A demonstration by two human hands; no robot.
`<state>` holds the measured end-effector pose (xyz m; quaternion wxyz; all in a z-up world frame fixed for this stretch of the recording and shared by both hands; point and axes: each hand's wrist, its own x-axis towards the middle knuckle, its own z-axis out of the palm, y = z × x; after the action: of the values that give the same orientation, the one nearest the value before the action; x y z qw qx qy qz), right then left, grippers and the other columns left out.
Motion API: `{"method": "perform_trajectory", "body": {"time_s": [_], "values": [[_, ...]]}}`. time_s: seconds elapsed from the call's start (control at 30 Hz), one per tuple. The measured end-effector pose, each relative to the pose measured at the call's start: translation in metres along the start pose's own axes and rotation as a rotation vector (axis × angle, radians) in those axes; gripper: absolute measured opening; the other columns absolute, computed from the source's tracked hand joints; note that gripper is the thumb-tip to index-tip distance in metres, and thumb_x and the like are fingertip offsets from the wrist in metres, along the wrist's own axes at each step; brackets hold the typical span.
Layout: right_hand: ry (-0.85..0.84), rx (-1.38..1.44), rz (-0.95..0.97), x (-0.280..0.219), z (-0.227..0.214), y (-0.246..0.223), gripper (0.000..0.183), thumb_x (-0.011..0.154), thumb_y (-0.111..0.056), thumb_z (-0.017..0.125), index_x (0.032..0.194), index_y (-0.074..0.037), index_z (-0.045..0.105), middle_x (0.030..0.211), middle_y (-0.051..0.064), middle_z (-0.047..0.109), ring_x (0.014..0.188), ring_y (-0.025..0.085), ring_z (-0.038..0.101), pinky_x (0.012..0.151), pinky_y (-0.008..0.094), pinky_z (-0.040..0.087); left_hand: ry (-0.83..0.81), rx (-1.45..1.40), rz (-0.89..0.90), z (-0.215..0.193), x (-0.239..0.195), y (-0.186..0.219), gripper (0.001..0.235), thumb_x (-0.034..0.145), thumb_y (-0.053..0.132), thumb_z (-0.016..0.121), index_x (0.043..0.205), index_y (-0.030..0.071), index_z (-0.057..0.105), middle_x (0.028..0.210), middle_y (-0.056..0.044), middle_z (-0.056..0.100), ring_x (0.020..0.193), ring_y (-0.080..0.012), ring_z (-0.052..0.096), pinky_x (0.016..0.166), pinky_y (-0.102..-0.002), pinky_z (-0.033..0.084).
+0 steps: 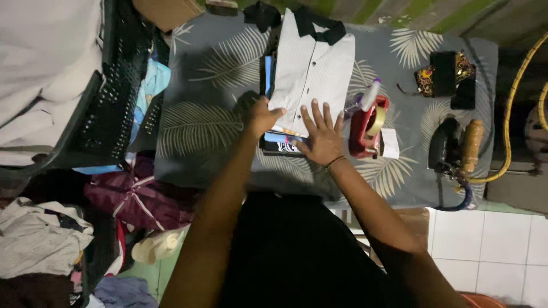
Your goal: The person folds a white shirt on a table, sprays it with a liquid, and then places it into a clear plastic bag. The person handles the shirt, a spray bottle, and a plastic bag during the process.
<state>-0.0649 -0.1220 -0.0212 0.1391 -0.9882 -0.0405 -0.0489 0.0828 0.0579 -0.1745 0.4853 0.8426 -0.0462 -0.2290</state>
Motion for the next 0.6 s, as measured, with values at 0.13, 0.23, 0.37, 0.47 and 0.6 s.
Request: {"method": "perform_trajectory", "body": {"time_s": [0.13, 0.23, 0.37, 0.47, 0.6], "values": [[0.045, -0.056, 0.068, -0.004, 0.008, -0.008, 0.088, 0.099, -0.066, 0.051, 0.166, -0.012, 0.031, 0.171, 0.019, 0.023, 0.159, 0.043, 0.018, 0.116, 0.081, 0.007, 0.096, 0.141, 0.104, 0.010, 0.010, -0.010, 0.072, 0.073, 0.044, 0.091, 0.117, -0.005, 0.063, 0.109, -0.027, 0.071, 0.101, -0.0395, 0.070, 0.084, -0.045, 0.055], [-0.064, -0.100, 0.069, -0.018, 0.012, -0.002, 0.092, 0.091, -0.064, 0.054, 0.161, -0.009, 0.031, 0.166, 0.024, 0.029, 0.152, 0.045, 0.021, 0.108, 0.081, 0.005, 0.074, 0.084, 0.120, 0.017, 0.001, -0.005, 0.071, 0.072, 0.045, 0.088, 0.116, -0.005, 0.063, 0.109, -0.026, 0.072, 0.101, -0.0388, 0.072, 0.083, -0.045, 0.057], [0.228, 0.001, 0.265, -0.033, 0.018, 0.026, 0.066, 0.100, -0.045, 0.057, 0.153, -0.004, 0.050, 0.151, 0.022, 0.052, 0.142, 0.042, 0.045, 0.116, 0.064, 0.029, 0.035, 0.050, 0.037, 0.004, -0.010, 0.014, 0.071, 0.076, 0.045, 0.086, 0.119, -0.006, 0.062, 0.113, -0.027, 0.069, 0.104, -0.0401, 0.069, 0.085, -0.046, 0.053], [0.285, 0.358, 0.551, -0.046, 0.027, 0.054, 0.046, 0.108, -0.041, 0.060, 0.130, -0.002, 0.066, 0.122, 0.020, 0.069, 0.114, 0.032, 0.063, 0.101, 0.043, 0.050, -0.007, 0.117, 0.021, -0.006, -0.019, 0.024, 0.065, 0.077, 0.049, 0.082, 0.111, -0.004, 0.068, 0.107, -0.025, 0.073, 0.100, -0.0392, 0.072, 0.085, -0.045, 0.055], [0.093, 0.643, 0.809, -0.049, 0.046, 0.084, 0.050, 0.096, -0.047, 0.071, 0.108, 0.002, 0.073, 0.088, 0.011, 0.073, 0.079, 0.018, 0.067, 0.073, 0.031, 0.053, -0.044, 0.151, -0.021, -0.012, -0.027, 0.027, 0.069, 0.079, 0.056, 0.079, 0.106, -0.007, 0.069, 0.101, -0.027, 0.072, 0.096, -0.0397, 0.072, 0.083, -0.045, 0.055]]}}
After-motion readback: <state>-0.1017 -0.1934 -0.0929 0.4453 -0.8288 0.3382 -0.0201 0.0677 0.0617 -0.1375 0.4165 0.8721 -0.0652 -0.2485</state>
